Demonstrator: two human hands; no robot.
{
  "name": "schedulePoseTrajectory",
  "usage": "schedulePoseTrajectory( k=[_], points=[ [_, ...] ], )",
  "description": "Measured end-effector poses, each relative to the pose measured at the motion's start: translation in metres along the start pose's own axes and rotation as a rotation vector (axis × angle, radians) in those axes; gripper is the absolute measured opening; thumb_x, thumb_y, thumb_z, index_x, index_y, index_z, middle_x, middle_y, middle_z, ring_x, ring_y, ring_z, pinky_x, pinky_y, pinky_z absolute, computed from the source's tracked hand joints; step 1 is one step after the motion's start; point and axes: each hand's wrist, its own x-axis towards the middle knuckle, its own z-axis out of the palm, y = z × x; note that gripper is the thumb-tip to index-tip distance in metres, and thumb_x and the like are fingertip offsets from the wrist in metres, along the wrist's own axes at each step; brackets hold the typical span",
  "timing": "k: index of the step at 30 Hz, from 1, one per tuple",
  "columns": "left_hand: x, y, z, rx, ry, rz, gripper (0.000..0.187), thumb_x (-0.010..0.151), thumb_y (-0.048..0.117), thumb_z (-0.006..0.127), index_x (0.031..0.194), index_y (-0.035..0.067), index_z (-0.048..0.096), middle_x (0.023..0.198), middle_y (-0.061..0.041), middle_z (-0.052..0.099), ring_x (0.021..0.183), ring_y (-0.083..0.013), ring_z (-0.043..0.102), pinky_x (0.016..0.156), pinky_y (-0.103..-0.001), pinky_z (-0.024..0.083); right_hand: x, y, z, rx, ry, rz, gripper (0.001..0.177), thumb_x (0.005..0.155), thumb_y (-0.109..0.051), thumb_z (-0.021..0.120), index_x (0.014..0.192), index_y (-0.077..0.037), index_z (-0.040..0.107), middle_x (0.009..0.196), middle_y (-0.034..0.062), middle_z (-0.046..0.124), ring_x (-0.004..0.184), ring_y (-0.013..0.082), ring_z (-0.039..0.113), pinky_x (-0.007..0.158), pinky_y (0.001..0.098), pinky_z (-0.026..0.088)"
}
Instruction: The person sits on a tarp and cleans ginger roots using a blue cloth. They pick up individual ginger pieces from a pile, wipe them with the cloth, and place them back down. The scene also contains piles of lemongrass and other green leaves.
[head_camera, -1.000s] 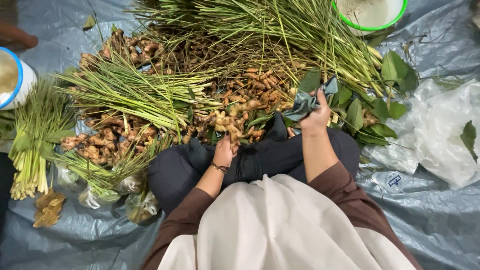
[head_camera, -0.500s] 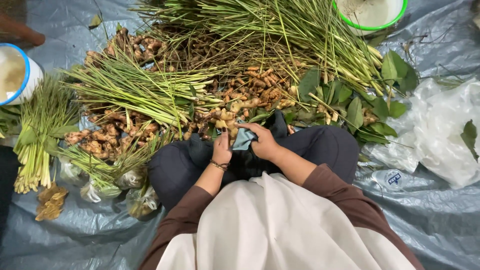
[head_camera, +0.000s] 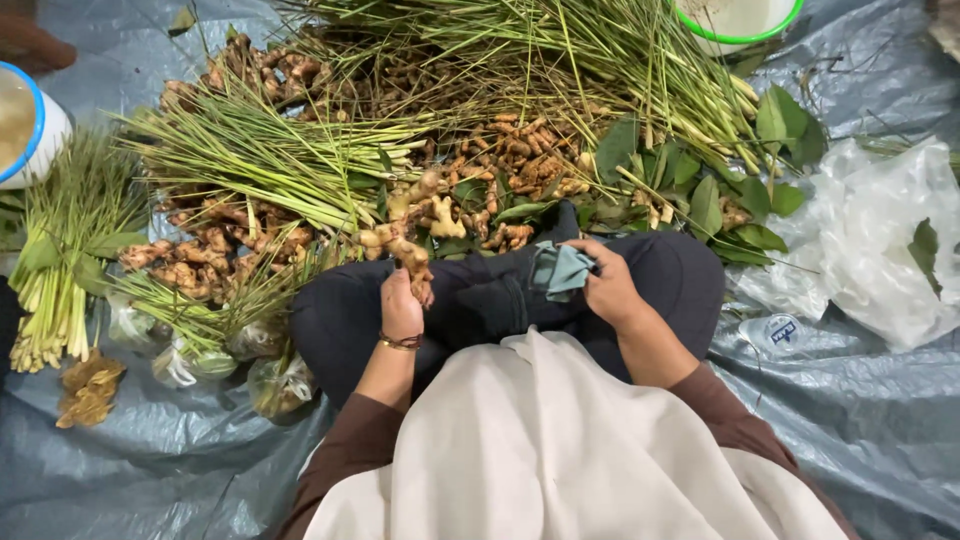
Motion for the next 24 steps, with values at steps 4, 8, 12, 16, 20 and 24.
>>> schedulePoseTrajectory(
  k=[4,8,12,16,20,24],
  points=[
    [-0.019,0.023,-0.028,0.094,0.047,0.088,0.058,0.111,0.036,0.034,0.08,-0.002,0.065,0.044,-0.006,0.04,0.036,-0.0156,0.042,0.038,-0.024,0.038,-0.025,-0.001,-0.016,-0.051,0.023,0.029,0.033,0.087,-0.001,0.071,0.118,-0.009,0.076,0.109,0.0118,0.075,0.111,0.0203,0.066,0.107,0.0438,0.047],
    [-0.032,0.019,-0.06,0.087,0.112,0.067,0.062,0.111,0.042,0.035,0.077,-0.002,0.063,0.042,-0.005,0.038,0.035,-0.0144,0.041,0.038,-0.023,0.036,-0.034,-0.02,-0.026,-0.093,0.035,0.022,0.032,0.088,-0.005,0.074,0.12,-0.01,0.077,0.105,0.0114,0.076,0.107,0.0207,0.067,0.105,0.0426,0.048],
    [-0.051,0.051,-0.052,0.065,0.149,0.094,0.063,0.111,0.042,0.035,0.077,-0.003,0.063,0.042,-0.006,0.037,0.034,-0.0161,0.04,0.038,-0.024,0.036,-0.039,-0.016,-0.022,-0.115,0.041,0.004,0.03,0.088,-0.01,0.076,0.118,-0.01,0.077,0.105,0.0114,0.076,0.106,0.0203,0.068,0.104,0.0422,0.048],
    [-0.061,0.054,-0.047,0.084,0.156,0.113,0.061,0.111,0.041,0.037,0.077,-0.003,0.063,0.042,-0.006,0.037,0.035,-0.0149,0.04,0.039,-0.024,0.036,-0.049,0.003,-0.022,-0.132,0.025,0.009,0.031,0.084,-0.011,0.08,0.115,-0.01,0.078,0.102,0.0124,0.077,0.103,0.0217,0.069,0.101,0.044,0.05],
    [-0.053,0.052,-0.039,0.073,0.142,0.141,0.06,0.111,0.039,0.037,0.077,-0.004,0.062,0.042,-0.006,0.037,0.035,-0.0144,0.04,0.039,-0.023,0.036,-0.048,0.01,-0.027,-0.139,0.007,0.01,0.031,0.083,-0.007,0.08,0.114,-0.009,0.079,0.103,0.0141,0.078,0.104,0.0263,0.071,0.099,0.0442,0.051],
    [-0.06,0.054,-0.027,0.077,0.122,0.143,0.06,0.111,0.038,0.037,0.077,-0.005,0.063,0.042,-0.006,0.037,0.035,-0.0149,0.04,0.039,-0.024,0.037,-0.053,0.008,-0.039,-0.145,0.02,0.021,0.032,0.082,-0.006,0.079,0.114,-0.008,0.078,0.103,0.015,0.078,0.105,0.0276,0.071,0.098,0.0456,0.052]
  ],
)
